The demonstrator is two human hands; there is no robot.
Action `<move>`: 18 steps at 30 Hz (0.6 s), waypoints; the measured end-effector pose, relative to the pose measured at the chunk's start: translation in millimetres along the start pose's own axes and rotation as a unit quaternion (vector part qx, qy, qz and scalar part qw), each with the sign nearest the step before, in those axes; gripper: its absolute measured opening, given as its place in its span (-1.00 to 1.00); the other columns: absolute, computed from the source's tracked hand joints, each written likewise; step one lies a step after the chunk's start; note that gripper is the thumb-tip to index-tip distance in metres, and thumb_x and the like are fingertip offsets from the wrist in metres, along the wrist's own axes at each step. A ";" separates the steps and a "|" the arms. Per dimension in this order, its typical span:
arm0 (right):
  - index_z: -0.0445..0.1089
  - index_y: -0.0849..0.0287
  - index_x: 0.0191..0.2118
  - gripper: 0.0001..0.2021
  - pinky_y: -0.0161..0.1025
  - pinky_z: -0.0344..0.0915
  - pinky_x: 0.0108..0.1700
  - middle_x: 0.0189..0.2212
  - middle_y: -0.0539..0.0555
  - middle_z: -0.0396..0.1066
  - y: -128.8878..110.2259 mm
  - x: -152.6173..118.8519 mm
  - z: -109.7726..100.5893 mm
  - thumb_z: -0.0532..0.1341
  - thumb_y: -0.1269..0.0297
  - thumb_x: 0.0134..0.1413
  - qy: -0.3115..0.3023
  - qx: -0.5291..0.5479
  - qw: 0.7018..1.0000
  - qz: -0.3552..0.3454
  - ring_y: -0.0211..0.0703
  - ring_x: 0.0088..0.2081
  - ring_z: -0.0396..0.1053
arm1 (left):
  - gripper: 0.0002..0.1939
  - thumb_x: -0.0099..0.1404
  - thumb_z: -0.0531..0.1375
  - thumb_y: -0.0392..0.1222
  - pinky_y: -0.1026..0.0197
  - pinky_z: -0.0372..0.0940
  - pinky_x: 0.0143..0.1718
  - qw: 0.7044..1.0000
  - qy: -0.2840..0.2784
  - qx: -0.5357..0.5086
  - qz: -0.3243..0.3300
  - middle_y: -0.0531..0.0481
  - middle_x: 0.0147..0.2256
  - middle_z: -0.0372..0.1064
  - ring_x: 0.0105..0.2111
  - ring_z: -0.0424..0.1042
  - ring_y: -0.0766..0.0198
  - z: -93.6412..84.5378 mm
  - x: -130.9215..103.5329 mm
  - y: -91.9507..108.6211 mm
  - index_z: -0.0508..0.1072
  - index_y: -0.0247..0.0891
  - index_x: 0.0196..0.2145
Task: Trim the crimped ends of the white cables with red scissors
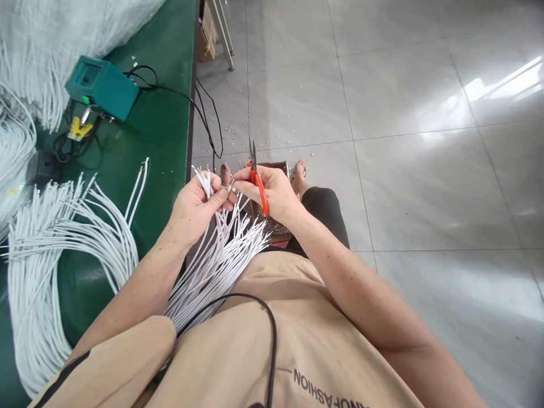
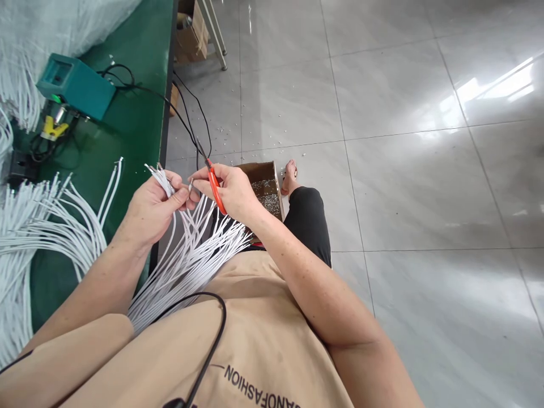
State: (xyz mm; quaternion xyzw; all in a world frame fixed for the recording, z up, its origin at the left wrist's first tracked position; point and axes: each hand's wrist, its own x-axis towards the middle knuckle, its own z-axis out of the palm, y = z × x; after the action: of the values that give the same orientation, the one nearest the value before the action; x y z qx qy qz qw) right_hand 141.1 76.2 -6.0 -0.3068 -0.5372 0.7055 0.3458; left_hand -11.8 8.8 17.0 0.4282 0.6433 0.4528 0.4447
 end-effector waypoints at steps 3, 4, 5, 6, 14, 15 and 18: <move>0.45 0.27 -0.29 -0.81 -0.32 0.24 -0.27 -0.42 0.00 0.40 -1.8 -1.7 0.2 0.23 0.27 -0.02 0.000 -0.014 1.000 -0.003 -0.33 -0.38 0.29 | -0.82 0.15 0.24 -0.26 0.27 0.26 -0.48 1.000 0.003 -0.002 0.001 0.04 -0.47 0.42 -0.54 0.40 0.34 0.3 -0.2 -0.1 0.25 -0.20 -0.41; 0.45 0.27 -0.30 -0.81 -0.32 0.23 -0.29 -0.43 0.00 0.40 -2.8 -2.3 0.5 0.23 0.26 -0.02 0.004 -0.019 1.000 -0.002 -0.33 -0.39 0.28 | -0.82 0.16 0.24 -0.26 0.27 0.27 -0.48 1.000 0.005 0.000 0.001 0.03 -0.48 0.42 -0.54 0.40 0.34 0.3 -0.1 -0.3 0.25 -0.20 -0.41; 0.45 0.26 -0.31 -0.82 -0.33 0.23 -0.31 -0.44 -0.01 0.39 -3.8 -2.8 1.1 0.23 0.26 -0.03 0.010 -0.025 1.000 0.001 -0.33 -0.40 0.27 | -0.82 0.16 0.25 -0.25 0.26 0.27 -0.48 1.000 0.007 0.002 0.001 0.03 -0.47 0.42 -0.54 0.40 0.34 0.3 -0.1 -0.5 0.25 -0.20 -0.41; 0.45 0.26 -0.33 -0.82 -0.33 0.21 -0.33 -0.46 -0.02 0.38 -4.6 -3.1 1.8 0.23 0.26 -0.04 0.020 -0.031 0.999 0.005 -0.34 -0.41 0.26 | -0.81 0.15 0.25 -0.24 0.25 0.28 -0.47 1.000 0.009 0.003 0.001 0.03 -0.47 0.41 -0.54 0.40 0.33 0.4 0.0 -0.9 0.25 -0.19 -0.41; 0.38 0.19 -0.38 -0.87 -0.36 0.12 -0.47 -0.55 -0.09 0.28 4.7 -5.1 15.4 0.24 0.26 -0.10 0.094 -0.017 0.993 0.066 -0.38 -0.54 0.11 | -0.67 -0.02 0.37 -0.25 0.16 0.37 -0.28 0.998 0.065 0.006 0.025 0.11 -0.48 0.37 -0.45 0.45 0.29 2.5 1.2 -6.4 0.26 -0.18 -0.41; 0.37 0.19 -0.39 -0.87 -0.35 0.15 -0.44 -0.53 -0.08 0.29 6.2 -6.9 17.7 0.24 0.26 -0.10 0.105 -0.021 0.993 0.056 -0.37 -0.52 0.14 | -0.65 -0.05 0.39 -0.26 0.17 0.36 -0.27 0.997 0.078 0.008 0.028 0.12 -0.49 0.38 -0.46 0.44 0.30 2.5 1.5 -7.2 0.26 -0.18 -0.41; 0.38 0.18 -0.40 -0.90 -0.32 0.21 -0.33 -0.46 -0.04 0.34 8.5 -14.1 23.2 0.22 0.28 -0.08 0.112 -0.055 0.992 -0.028 -0.32 -0.43 0.22 | -0.63 -0.07 0.40 -0.24 0.20 0.35 -0.28 0.991 0.122 0.028 0.039 0.11 -0.46 0.41 -0.46 0.42 0.33 0.9 3.3 -10.1 0.28 -0.19 -0.39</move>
State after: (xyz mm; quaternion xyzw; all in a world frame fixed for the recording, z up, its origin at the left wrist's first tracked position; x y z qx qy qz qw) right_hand 129.2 50.5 -8.0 -0.3873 -0.5418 0.6256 0.4064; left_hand -13.2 9.8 6.5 0.4068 0.6878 0.5007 0.3327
